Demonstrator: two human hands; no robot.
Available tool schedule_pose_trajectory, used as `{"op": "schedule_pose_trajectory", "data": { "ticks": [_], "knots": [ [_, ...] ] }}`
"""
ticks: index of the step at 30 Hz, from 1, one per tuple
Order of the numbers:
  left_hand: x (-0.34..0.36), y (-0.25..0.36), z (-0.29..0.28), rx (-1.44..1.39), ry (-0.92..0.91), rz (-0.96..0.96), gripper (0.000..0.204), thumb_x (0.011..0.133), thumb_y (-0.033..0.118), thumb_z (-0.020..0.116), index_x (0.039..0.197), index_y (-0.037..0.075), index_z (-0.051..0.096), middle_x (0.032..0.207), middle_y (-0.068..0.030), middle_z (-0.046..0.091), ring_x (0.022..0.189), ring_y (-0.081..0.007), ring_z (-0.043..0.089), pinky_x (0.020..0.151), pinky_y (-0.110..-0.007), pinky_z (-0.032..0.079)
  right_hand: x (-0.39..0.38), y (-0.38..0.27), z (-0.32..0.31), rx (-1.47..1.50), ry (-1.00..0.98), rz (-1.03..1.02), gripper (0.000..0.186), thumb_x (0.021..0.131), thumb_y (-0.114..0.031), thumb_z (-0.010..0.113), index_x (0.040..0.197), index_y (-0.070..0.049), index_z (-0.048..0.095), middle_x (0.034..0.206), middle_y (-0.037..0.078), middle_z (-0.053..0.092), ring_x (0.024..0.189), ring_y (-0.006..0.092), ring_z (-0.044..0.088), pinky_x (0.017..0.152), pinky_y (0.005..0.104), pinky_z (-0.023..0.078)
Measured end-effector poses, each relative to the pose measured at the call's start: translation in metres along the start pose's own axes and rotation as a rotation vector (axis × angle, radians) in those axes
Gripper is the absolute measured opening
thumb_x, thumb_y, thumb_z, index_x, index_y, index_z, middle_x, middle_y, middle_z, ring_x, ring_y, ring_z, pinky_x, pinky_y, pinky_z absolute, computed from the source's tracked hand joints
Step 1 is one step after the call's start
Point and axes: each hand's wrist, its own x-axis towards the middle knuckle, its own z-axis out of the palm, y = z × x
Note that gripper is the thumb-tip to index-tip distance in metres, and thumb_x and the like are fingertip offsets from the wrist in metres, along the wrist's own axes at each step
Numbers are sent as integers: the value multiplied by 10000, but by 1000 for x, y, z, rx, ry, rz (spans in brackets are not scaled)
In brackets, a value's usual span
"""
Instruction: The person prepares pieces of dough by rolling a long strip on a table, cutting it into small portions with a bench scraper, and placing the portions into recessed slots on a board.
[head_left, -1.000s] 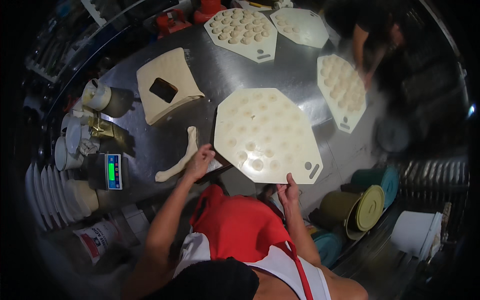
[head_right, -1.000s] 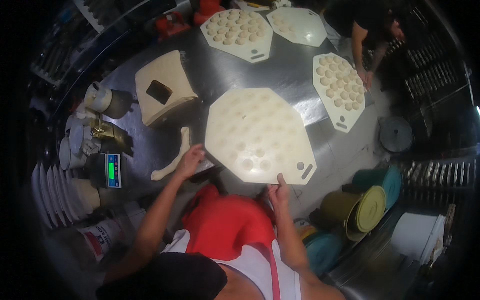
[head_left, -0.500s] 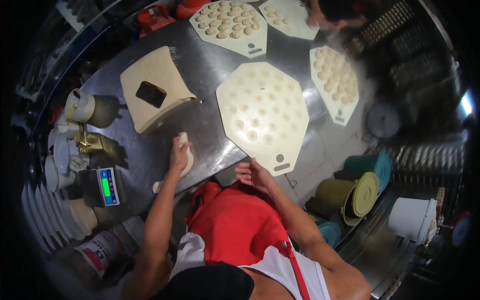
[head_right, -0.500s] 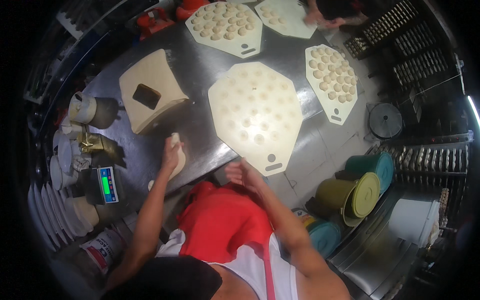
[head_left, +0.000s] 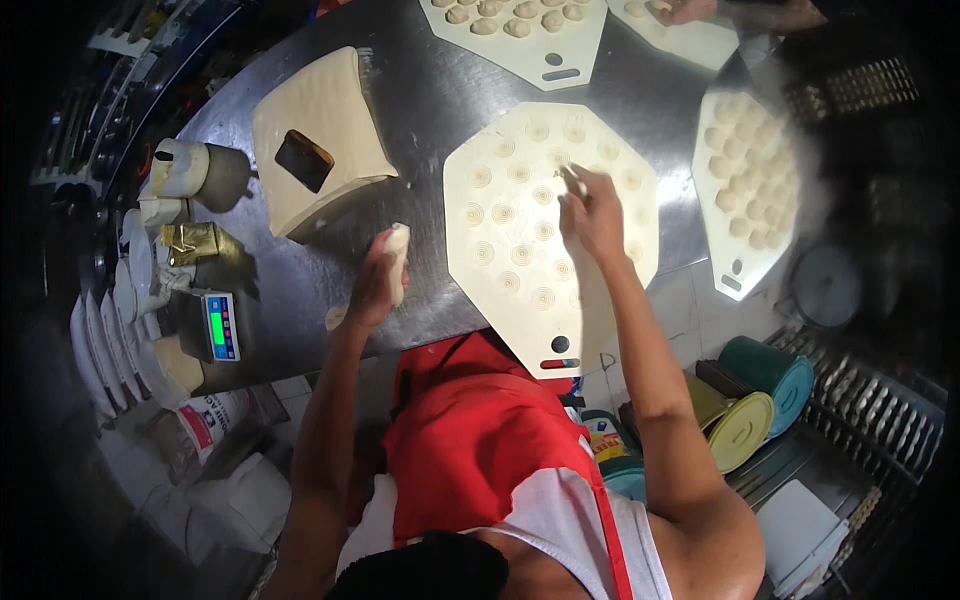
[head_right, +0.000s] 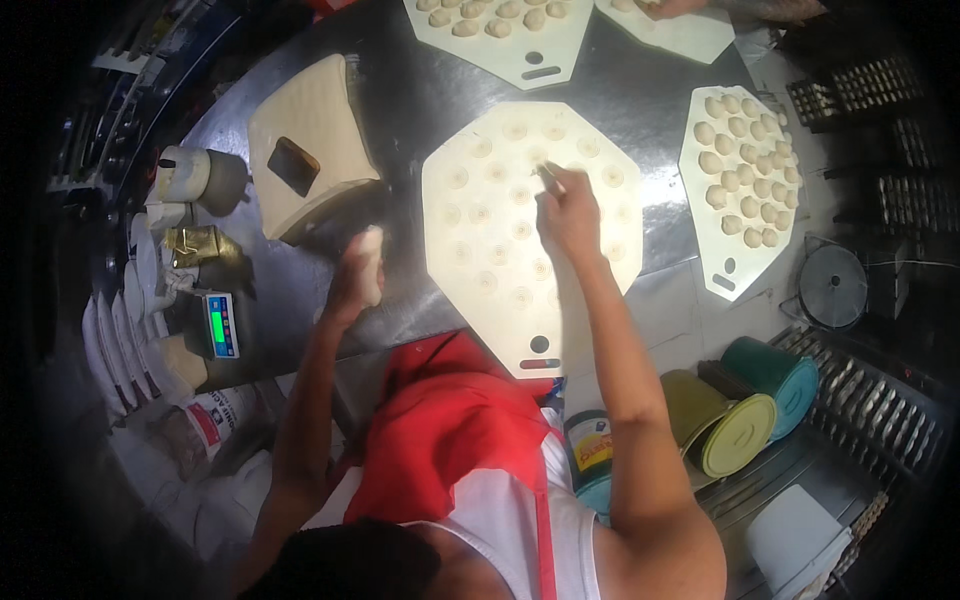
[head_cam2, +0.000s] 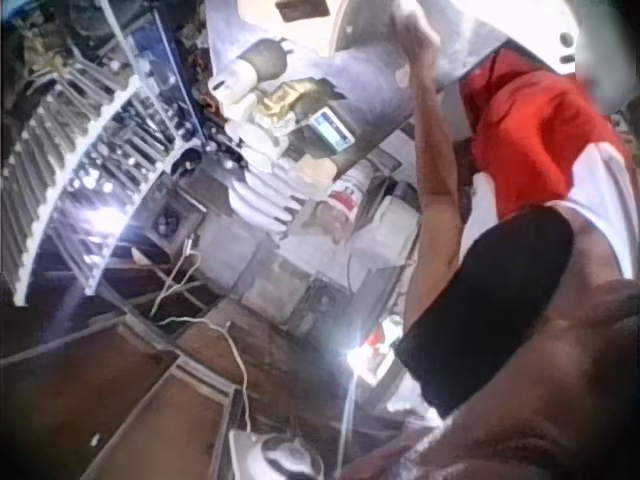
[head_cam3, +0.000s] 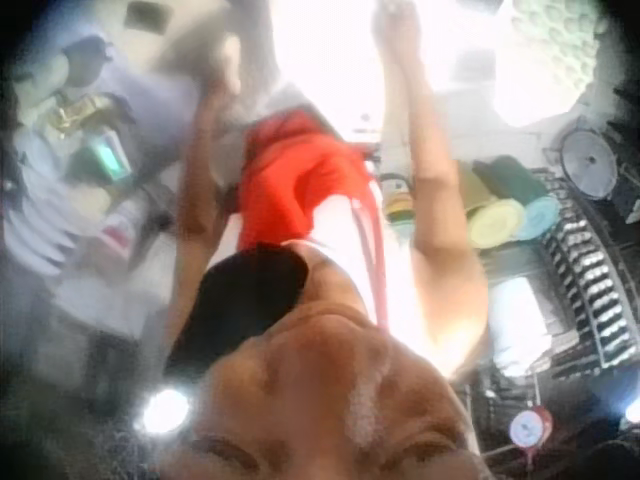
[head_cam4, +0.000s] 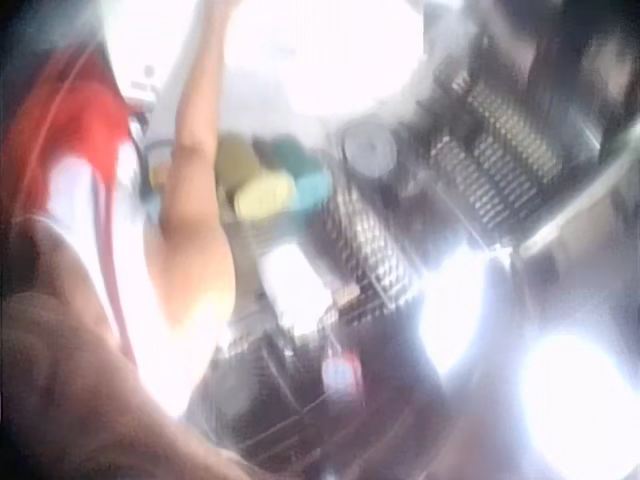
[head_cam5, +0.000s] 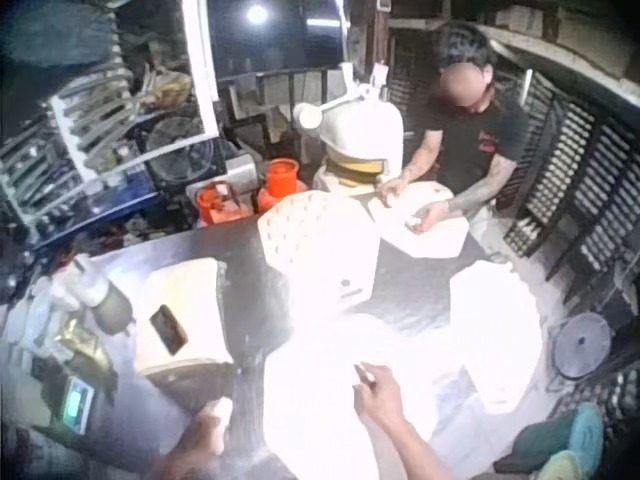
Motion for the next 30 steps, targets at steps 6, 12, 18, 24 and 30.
{"op": "schedule_pose_trajectory", "data": {
  "ticks": [6,12,18,24,30],
  "knots": [
    [-22,-34,27,362,-79,149,414,1106,223,440,1445,10,543,1062,-91,622,827,-154,600,743,-320,524,59,15,13,-135,-185,-48,81,958,-114,710,994,-50,744,1063,150,717,983,368,719,869,434,567],
    [-41,-19,44,177,-104,-93,392,1088,131,416,1429,-1,557,1217,-171,637,962,-200,648,818,-349,550,59,13,4,-280,-106,-100,144,990,-178,706,1014,-37,726,1023,168,704,996,385,711,875,470,562],
    [-57,-26,18,146,-26,-123,423,1086,153,444,1473,13,542,1083,-145,683,865,-187,660,791,-349,553,41,14,10,-108,-81,-109,176,983,-124,652,1117,-33,723,1104,210,751,1085,374,721,961,439,563],
    [-85,-52,-5,104,42,-56,437,1080,159,463,1486,18,538,1027,-120,683,815,-169,649,762,-339,546,55,17,20,-284,-139,-155,244,970,-40,659,1185,-59,773,1053,191,743,994,352,742,872,434,570],
    [-94,-88,-10,257,-34,-143,499,1047,190,506,1501,-17,518,1036,-157,699,773,-202,688,774,-370,567,57,12,25,-369,-138,-221,107,938,-96,674,977,-17,736,1021,241,673,966,459,677,832,498,534]
  ]
}}
